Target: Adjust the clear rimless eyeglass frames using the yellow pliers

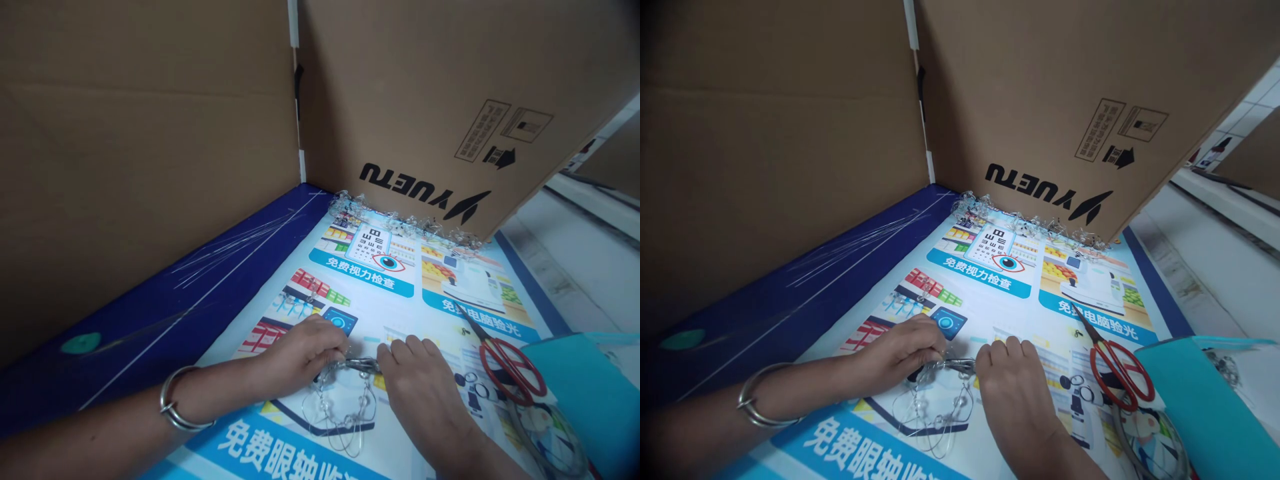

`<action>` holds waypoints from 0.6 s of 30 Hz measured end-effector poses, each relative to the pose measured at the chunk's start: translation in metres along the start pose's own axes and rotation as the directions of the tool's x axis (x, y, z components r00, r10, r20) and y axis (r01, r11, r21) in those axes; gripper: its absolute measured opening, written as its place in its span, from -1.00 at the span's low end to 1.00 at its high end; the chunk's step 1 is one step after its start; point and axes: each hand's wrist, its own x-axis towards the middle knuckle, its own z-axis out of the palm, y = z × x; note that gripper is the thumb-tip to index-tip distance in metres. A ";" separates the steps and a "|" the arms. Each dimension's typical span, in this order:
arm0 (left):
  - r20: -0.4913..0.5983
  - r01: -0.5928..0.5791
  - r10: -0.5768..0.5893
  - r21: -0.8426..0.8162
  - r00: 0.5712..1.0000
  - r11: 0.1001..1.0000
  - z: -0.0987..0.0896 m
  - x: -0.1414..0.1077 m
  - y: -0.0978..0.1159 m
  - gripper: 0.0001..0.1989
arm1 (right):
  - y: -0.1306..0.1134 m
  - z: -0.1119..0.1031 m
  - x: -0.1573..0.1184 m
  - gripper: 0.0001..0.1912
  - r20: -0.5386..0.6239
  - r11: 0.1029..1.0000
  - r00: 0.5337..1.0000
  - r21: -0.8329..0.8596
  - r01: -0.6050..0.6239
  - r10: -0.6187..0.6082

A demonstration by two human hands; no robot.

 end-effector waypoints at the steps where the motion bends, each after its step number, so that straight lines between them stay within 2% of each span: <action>1: -0.004 -0.001 0.001 -0.003 1.000 1.000 0.000 0.000 0.000 -0.85 | 0.001 0.000 0.000 -0.83 0.004 1.000 1.000 0.007 -0.006 0.006; 9: -0.016 -0.010 0.010 -0.024 1.000 1.000 0.000 0.000 -0.003 -0.87 | 0.001 0.001 0.000 -0.85 0.045 0.997 0.998 0.053 -0.050 0.048; 18: -0.029 -0.071 0.070 -0.024 0.997 0.997 0.000 -0.002 -0.001 -0.88 | -0.001 -0.001 0.000 -0.82 0.053 0.999 0.998 0.029 -0.032 0.030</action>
